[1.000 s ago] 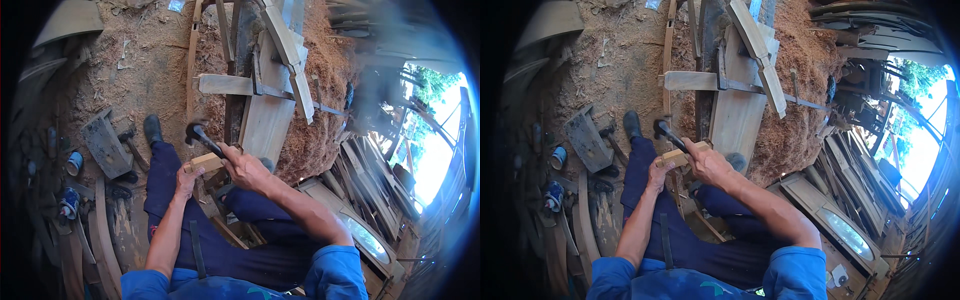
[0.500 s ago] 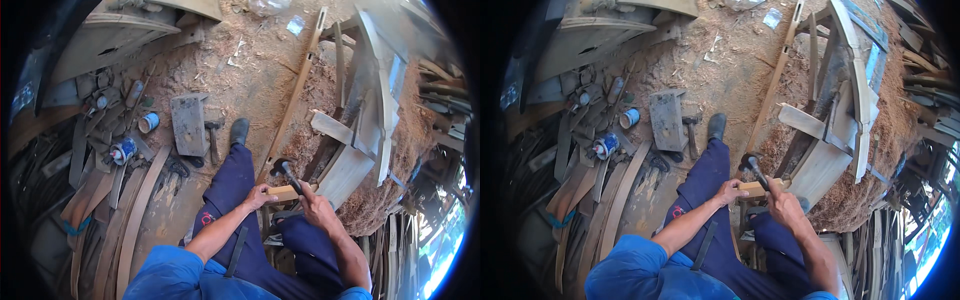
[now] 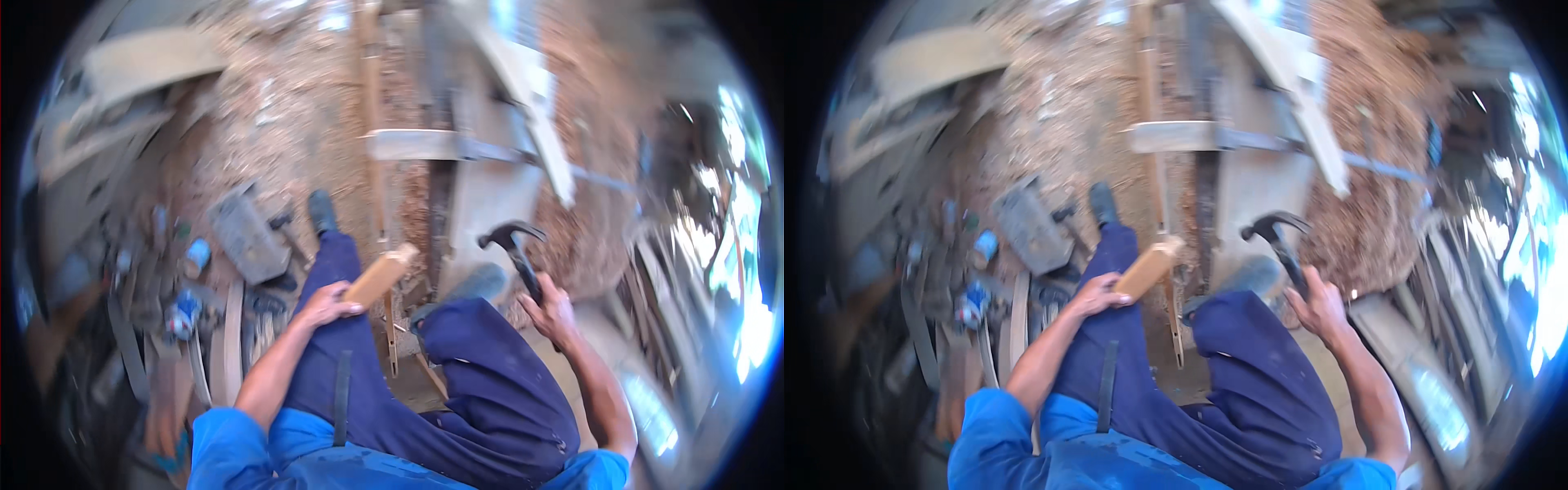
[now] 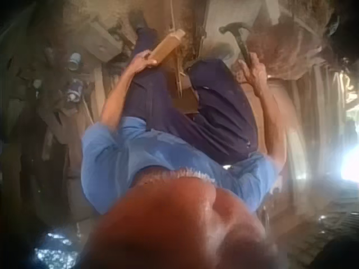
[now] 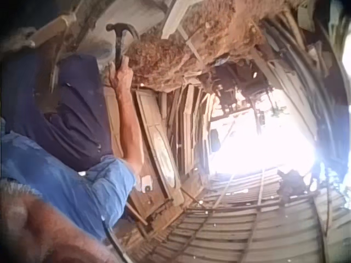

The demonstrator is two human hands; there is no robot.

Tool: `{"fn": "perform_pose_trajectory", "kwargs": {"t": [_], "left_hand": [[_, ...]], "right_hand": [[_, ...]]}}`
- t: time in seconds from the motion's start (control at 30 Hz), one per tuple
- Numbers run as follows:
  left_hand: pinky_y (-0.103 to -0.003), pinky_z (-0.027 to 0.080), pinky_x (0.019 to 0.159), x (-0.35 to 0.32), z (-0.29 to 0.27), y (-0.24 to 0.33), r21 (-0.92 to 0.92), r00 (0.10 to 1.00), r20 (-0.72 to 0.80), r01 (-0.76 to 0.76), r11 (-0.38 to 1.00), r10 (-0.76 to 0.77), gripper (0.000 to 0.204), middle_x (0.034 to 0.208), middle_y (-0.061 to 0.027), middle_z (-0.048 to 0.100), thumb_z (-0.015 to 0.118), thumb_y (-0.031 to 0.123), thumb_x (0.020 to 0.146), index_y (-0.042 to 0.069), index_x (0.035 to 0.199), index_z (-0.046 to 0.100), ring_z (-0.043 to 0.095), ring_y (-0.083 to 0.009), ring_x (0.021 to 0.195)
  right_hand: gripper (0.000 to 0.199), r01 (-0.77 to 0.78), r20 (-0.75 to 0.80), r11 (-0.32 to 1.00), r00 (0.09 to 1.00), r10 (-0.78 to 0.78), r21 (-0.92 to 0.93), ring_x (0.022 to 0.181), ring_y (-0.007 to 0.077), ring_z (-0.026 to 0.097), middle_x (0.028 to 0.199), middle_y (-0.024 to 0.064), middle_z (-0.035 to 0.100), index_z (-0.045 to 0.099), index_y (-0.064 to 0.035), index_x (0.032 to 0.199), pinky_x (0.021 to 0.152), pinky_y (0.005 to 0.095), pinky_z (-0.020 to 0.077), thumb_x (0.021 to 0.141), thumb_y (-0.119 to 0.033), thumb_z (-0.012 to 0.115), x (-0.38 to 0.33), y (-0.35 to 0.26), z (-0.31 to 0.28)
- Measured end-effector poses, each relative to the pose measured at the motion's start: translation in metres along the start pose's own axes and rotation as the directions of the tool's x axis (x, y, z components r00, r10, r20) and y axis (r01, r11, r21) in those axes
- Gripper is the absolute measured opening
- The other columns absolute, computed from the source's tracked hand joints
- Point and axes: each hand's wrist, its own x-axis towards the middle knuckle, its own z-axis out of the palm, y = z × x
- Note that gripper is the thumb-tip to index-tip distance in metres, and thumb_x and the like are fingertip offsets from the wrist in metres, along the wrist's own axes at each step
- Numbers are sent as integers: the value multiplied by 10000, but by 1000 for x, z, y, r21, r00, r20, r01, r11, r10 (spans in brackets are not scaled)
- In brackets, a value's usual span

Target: The person fits wooden components together by hand to form a frame, using a hammer to tap them into place and a chisel to trim a joint. They also mark a piece of wood with a pencil.

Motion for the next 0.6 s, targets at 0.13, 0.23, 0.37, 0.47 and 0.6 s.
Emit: {"fn": "perform_pose_trajectory", "kwargs": {"t": [0.13, 0.23, 0.37, 0.47, 0.6], "left_hand": [[-304, 533, 766, -44, -49, 59, 288, 998, -48, 60, 956, -49, 450, 970, -77, 694, 820, 105, 771, 1, 1171, 642, 648, -153, 839], [-338, 540, 853, -53, -55, 92, 427, 993, -54, 120, 896, -107, 485, 1005, -90, 710, 832, 118, 733, -7, 1168, 658, 668, -178, 913], [-342, 547, 859, -65, -21, 157, 622, 953, -73, 274, 733, -294, 430, 1038, -91, 714, 806, 79, 776, -14, 1168, 655, 677, -179, 927], [-349, 552, 876, -51, -17, 167, 637, 929, -49, 313, 705, -368, 444, 1070, -94, 711, 810, 74, 787, -4, 1190, 642, 679, -179, 950], [-356, 549, 915, -33, 0, 180, 628, 891, -82, 394, 671, -446, 462, 1096, -88, 704, 809, 49, 807, 7, 1223, 612, 674, -180, 1008]], "right_hand": [[375, -114, -177, 959, 971, 163, 258, 713, 496, 645, 739, 245, 650, 546, -92, 1082, 659, 564, 514, 894, -379, 700, 6, 69, 71], [350, 4, -363, 954, 925, 111, 301, 739, 468, 658, 714, 241, 655, 579, -89, 1040, 712, 566, 520, 876, -378, 689, 19, 102, 105], [346, 9, -432, 942, 890, 144, 334, 715, 445, 656, 721, 217, 660, 620, -90, 1014, 683, 545, 521, 858, -392, 682, 25, 120, 136], [311, 52, -567, 942, 809, 156, 332, 765, 403, 669, 792, 184, 669, 640, -92, 1001, 702, 505, 528, 881, -378, 662, 27, 126, 158], [182, 10, -673, 927, 691, 264, 374, 969, 321, 646, 996, 128, 652, 662, -100, 1014, 870, 446, 494, 904, -235, 613, 35, 112, 167]]}}
